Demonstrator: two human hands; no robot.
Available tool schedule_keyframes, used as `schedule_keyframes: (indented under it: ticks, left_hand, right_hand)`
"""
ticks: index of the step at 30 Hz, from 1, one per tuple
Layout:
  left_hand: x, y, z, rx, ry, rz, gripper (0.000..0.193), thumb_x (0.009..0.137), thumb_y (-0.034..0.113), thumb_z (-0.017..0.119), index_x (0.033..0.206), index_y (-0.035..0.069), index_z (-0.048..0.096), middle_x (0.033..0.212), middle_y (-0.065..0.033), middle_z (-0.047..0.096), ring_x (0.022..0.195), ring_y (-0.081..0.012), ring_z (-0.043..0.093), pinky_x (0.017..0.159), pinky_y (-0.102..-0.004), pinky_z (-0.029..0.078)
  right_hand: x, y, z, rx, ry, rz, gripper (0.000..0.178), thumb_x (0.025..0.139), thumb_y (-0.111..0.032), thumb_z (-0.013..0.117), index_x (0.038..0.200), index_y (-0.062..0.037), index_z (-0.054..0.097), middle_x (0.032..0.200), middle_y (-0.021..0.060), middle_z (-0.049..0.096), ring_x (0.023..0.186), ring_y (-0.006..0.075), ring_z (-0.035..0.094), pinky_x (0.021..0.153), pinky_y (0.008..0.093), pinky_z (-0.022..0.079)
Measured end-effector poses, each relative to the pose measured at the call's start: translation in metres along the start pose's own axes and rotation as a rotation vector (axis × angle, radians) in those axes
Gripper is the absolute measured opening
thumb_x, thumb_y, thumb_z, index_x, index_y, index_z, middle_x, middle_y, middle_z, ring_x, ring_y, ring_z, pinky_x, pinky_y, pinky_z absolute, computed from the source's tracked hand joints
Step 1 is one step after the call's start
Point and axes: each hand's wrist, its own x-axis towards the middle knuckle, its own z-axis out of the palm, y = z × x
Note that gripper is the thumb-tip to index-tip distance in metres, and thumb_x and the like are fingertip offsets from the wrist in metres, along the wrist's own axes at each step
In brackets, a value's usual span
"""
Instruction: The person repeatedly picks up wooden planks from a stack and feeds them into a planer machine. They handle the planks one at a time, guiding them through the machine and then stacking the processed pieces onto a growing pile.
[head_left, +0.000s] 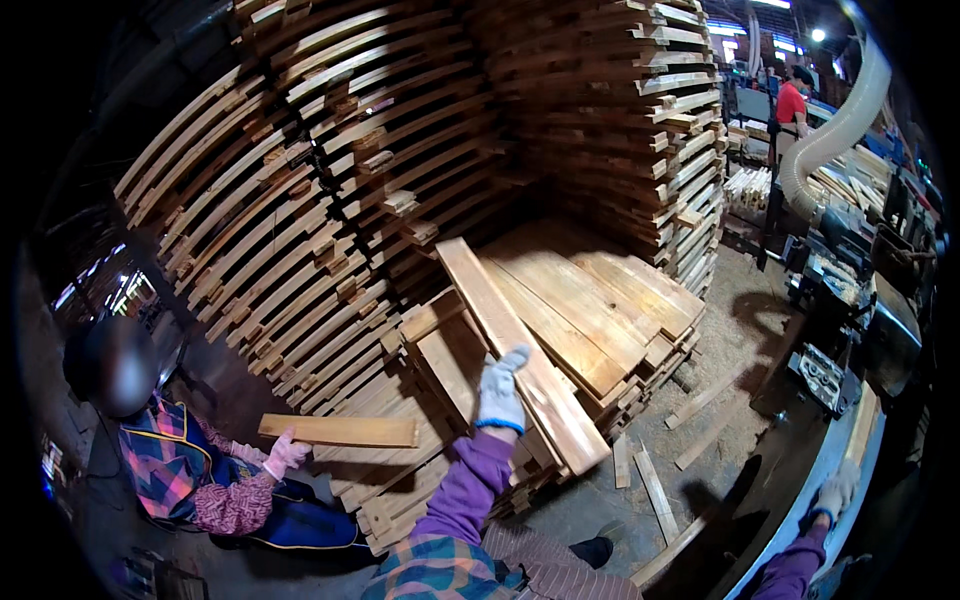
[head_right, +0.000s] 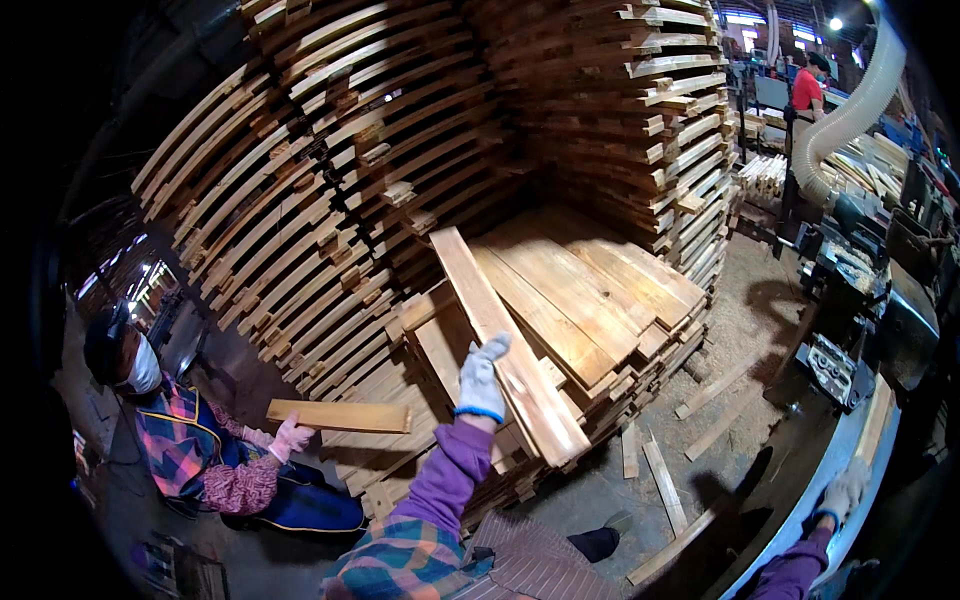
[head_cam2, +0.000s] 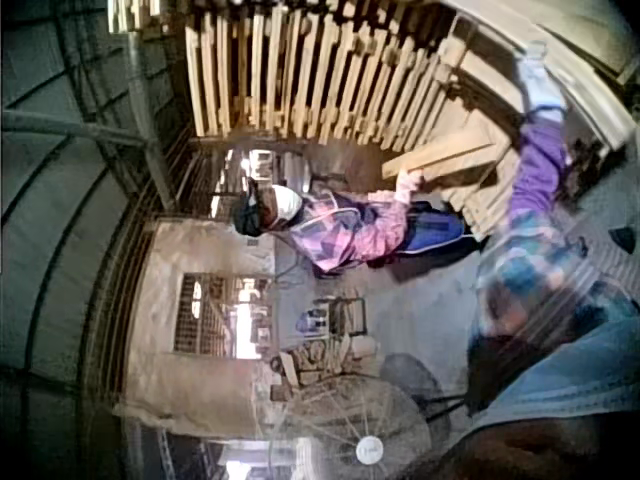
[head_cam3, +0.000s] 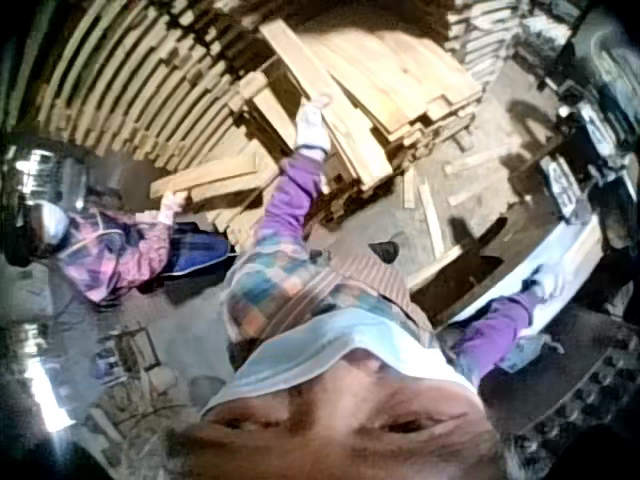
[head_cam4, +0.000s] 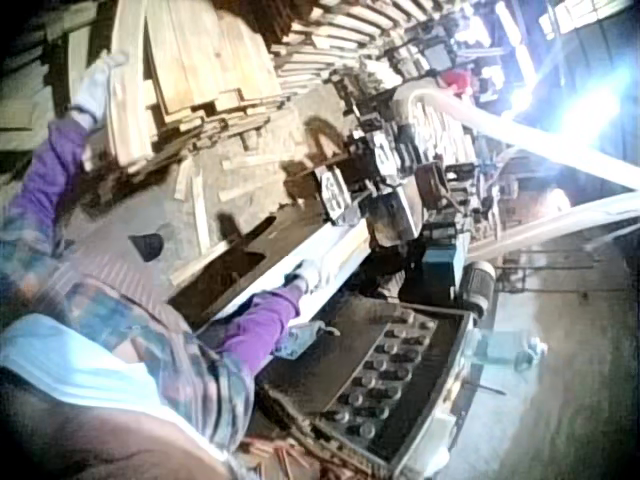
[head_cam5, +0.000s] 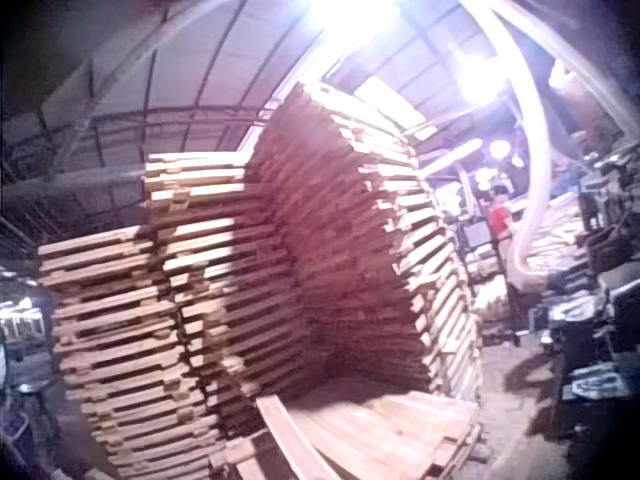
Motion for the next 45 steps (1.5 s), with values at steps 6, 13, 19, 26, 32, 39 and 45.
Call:
schedule_keyframes:
  ticks: [6, 13, 19, 26, 32, 39, 45]
  left_hand:
    - [-0.119, 0.024, 0.138, 0.358, -0.282, 0.155, 0.016, 0.091, 0.015, 0.056, 0.098, 0.004, 0.065, 0.114, -0.0113, 0.071, 0.102, -0.0178, 0.067, 0.087, -0.0346, 0.05]
    - [-0.272, -0.016, 0.246, -0.658, -0.914, -0.58, 0.045, 0.102, 0.025, 0.04, 0.139, 0.0, 0.046, 0.124, -0.0139, 0.062, 0.103, -0.0128, 0.061, 0.089, -0.0234, 0.047]
    - [-0.312, 0.019, 0.28, -0.449, -0.741, -1.277, 0.042, 0.086, 0.005, 0.068, 0.124, 0.003, 0.049, 0.097, -0.0119, 0.063, 0.079, -0.0221, 0.068, 0.066, -0.0318, 0.06]
    - [-0.313, -0.024, 0.269, -0.314, -0.737, -1.24, 0.047, 0.089, 0.01, 0.069, 0.131, 0.005, 0.048, 0.1, -0.0111, 0.064, 0.084, -0.0192, 0.066, 0.072, -0.0325, 0.059]
    - [-0.284, -0.063, 0.282, -0.347, -0.829, -1.069, 0.072, 0.088, 0.012, 0.072, 0.149, 0.009, 0.035, 0.124, -0.0059, 0.057, 0.095, -0.008, 0.056, 0.078, -0.0214, 0.048]
    - [-0.266, -0.084, 0.253, -0.78, -0.67, -1.009, 0.083, 0.082, 0.007, 0.063, 0.156, 0.011, 0.026, 0.139, -0.0057, 0.05, 0.116, -0.0141, 0.054, 0.099, -0.0238, 0.042]
    - [-0.221, -0.047, 0.252, -0.561, -0.46, -1.278, 0.09, 0.076, -0.008, 0.073, 0.153, 0.004, 0.028, 0.099, -0.0093, 0.068, 0.09, -0.0167, 0.069, 0.08, -0.0263, 0.056]
  right_hand:
    - [-0.174, -0.202, -0.199, 1.212, -0.175, -0.566, 0.068, 0.087, -0.037, 0.071, 0.14, -0.0005, 0.05, 0.14, 0.019, 0.054, 0.125, 0.0328, 0.054, 0.106, 0.0391, 0.041]
    - [-0.334, -0.128, -0.192, 0.732, 0.174, -0.45, 0.08, 0.08, -0.047, 0.075, 0.139, 0.0009, 0.05, 0.137, 0.0272, 0.052, 0.12, 0.0426, 0.056, 0.098, 0.0446, 0.047]
    - [-0.439, -0.055, -0.189, 0.806, 0.077, 0.17, 0.074, 0.076, -0.032, 0.083, 0.137, -0.0015, 0.053, 0.134, 0.0228, 0.057, 0.12, 0.0373, 0.058, 0.101, 0.0398, 0.046]
    - [-0.425, -0.07, -0.181, 0.734, 0.103, 0.117, 0.073, 0.081, -0.047, 0.077, 0.135, -0.0041, 0.054, 0.132, 0.0226, 0.057, 0.116, 0.0405, 0.059, 0.095, 0.0421, 0.05]
    - [-0.332, -0.073, -0.152, 1.005, -0.402, -0.274, 0.058, 0.089, -0.028, 0.07, 0.135, 0.001, 0.052, 0.133, 0.0253, 0.056, 0.11, 0.0441, 0.06, 0.093, 0.0459, 0.049]
    - [-0.06, -0.009, -0.028, -0.063, 0.258, -0.121, 0.052, 0.1, -0.029, 0.049, 0.148, -0.0106, 0.041, 0.152, 0.0177, 0.04, 0.136, 0.0364, 0.041, 0.112, 0.0445, 0.034]
    - [0.035, -0.029, -0.022, -0.212, -0.076, -0.027, 0.051, 0.1, -0.035, 0.049, 0.145, -0.0112, 0.045, 0.149, 0.0168, 0.043, 0.137, 0.0339, 0.04, 0.11, 0.044, 0.035]
